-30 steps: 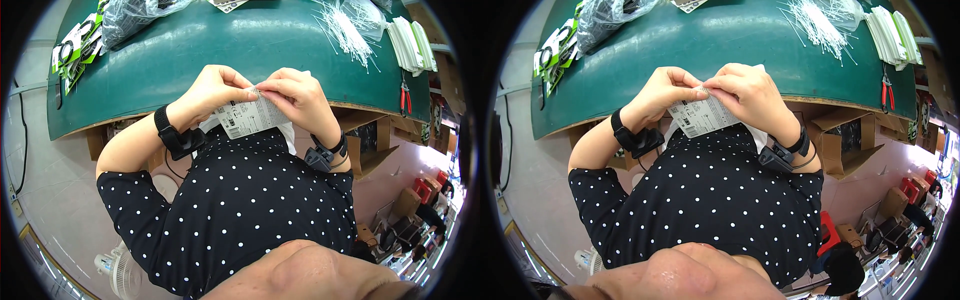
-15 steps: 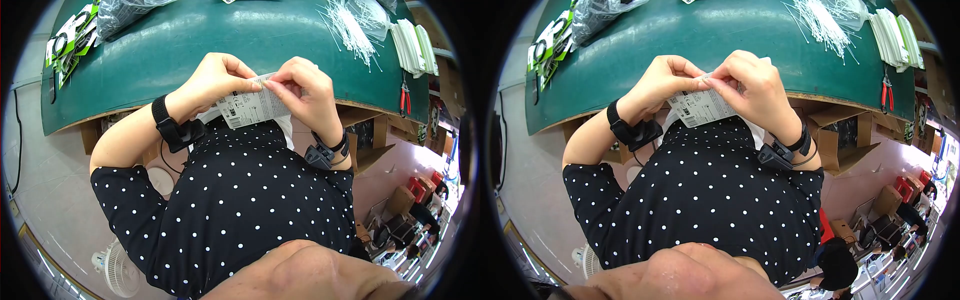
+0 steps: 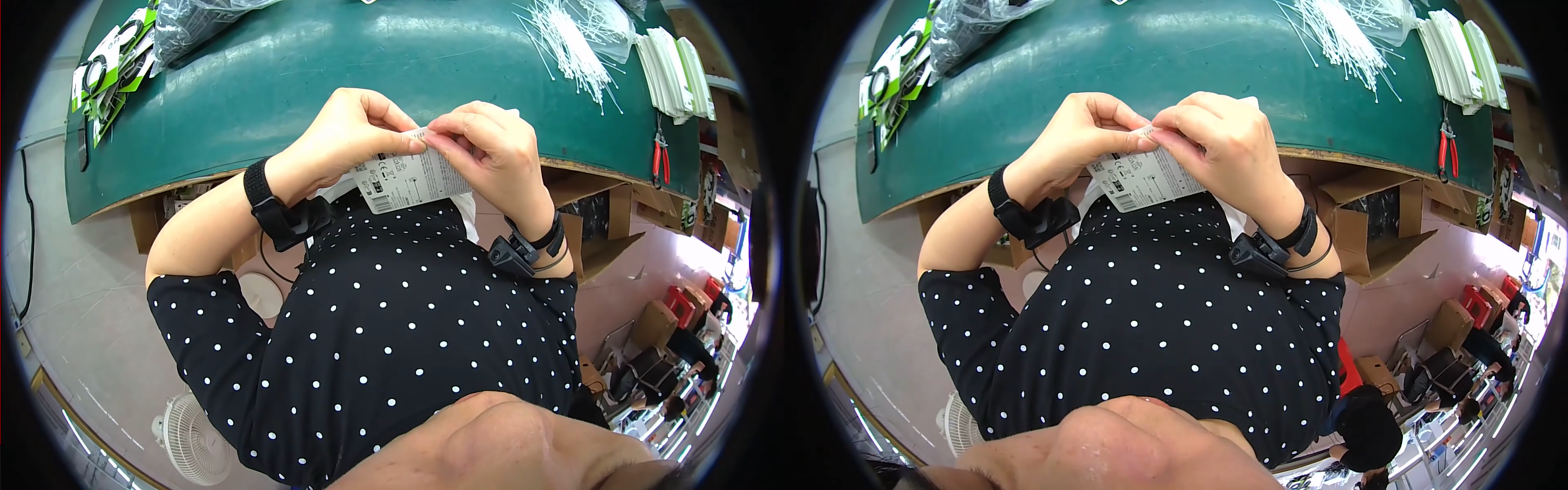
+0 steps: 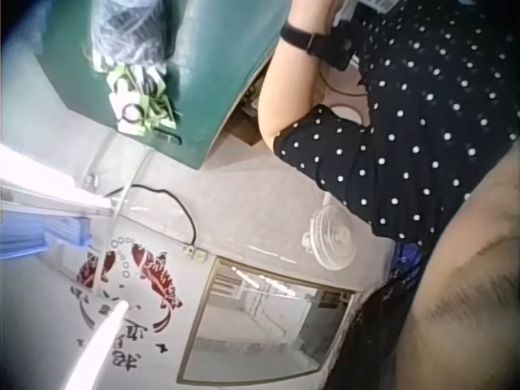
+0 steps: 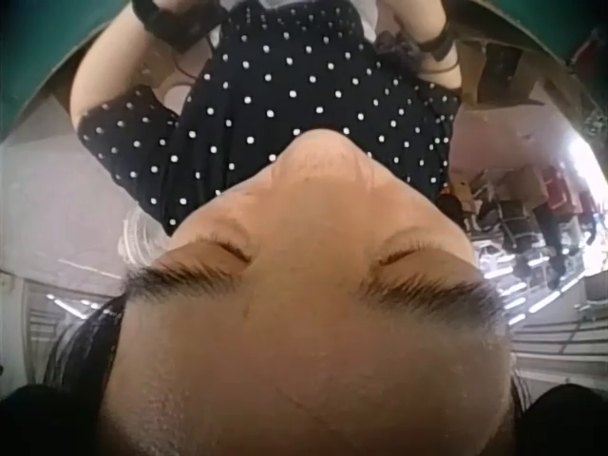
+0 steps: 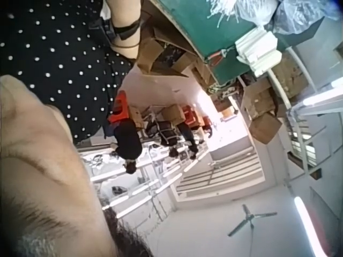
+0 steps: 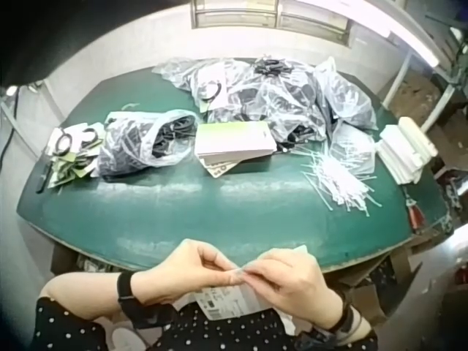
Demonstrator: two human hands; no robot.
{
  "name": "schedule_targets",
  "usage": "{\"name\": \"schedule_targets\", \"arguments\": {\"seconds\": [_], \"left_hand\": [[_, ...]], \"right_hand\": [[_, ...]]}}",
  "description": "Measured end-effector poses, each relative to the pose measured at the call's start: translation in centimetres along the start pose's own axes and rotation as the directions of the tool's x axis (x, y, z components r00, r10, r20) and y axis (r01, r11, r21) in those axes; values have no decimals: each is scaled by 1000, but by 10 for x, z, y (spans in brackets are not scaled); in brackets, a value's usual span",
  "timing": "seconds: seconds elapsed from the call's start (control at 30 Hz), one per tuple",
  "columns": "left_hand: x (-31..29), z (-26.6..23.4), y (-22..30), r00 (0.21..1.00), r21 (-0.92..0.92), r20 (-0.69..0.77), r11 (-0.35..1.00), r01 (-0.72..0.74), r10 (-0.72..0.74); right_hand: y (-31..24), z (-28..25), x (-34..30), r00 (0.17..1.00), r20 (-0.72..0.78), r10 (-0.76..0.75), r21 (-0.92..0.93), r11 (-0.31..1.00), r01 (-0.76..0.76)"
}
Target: The person secures a cable to a cardboard backing using a zip tie, then removes it and secures a second cable with another zip tie.
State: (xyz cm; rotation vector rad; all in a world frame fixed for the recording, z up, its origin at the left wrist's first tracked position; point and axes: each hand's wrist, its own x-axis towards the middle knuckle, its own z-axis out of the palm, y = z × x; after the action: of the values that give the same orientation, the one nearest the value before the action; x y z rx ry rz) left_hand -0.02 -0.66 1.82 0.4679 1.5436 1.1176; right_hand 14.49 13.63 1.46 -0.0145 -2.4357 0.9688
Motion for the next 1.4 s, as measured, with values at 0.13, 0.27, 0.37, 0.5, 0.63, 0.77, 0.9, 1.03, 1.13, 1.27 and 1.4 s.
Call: {"name": "schedule_targets", "arguments": {"seconds": [0.13, 0.27, 0.37, 0.5, 0.63, 0.77, 0.9, 1.03, 1.13, 1.27, 1.4], "left_hand": [[-1, -1, -4, 999, 10, 22, 999, 34, -34], [-1, -1, -5, 995, 11, 56, 997, 78, -79], [-3, 1, -5, 994, 10, 74, 997, 79, -79], [-6, 4, -6, 989, -3, 105, 995, 103, -102], [-5, 2, -10, 979, -25, 174, 993, 112, -106], [-3, -3, -14, 966, -74, 209, 982, 171, -152], [-2, -4, -15, 958, -92, 241, 979, 182, -155], [-2, -5, -18, 960, -108, 247, 981, 160, -129], [-3, -4, -19, 963, -99, 241, 984, 145, -118], [-8, 0, -16, 978, -32, 178, 993, 117, -110], [-8, 1, -17, 985, -14, 153, 996, 85, -82]], "right_hand": [[2, -4, -4, 997, 58, -47, 49, 998, 45], [0, -9, -5, 989, 137, -54, 82, 996, 43], [-4, -12, -3, 983, 168, -78, 31, 997, 73], [-4, -11, 0, 975, 163, -148, -77, 984, 162], [-6, -11, -2, 947, 232, -221, -28, 972, 233], [-1, -8, -8, 937, 233, -260, -79, 955, 285], [2, -9, -10, 923, 238, -302, -89, 940, 330], [3, -8, -12, 922, 251, -293, -68, 945, 319], [3, -7, -13, 923, 250, -292, -49, 948, 313], [2, -7, -11, 918, 258, -300, -14, 949, 314], [6, -7, -10, 923, 256, -287, 57, 958, 282]]}}
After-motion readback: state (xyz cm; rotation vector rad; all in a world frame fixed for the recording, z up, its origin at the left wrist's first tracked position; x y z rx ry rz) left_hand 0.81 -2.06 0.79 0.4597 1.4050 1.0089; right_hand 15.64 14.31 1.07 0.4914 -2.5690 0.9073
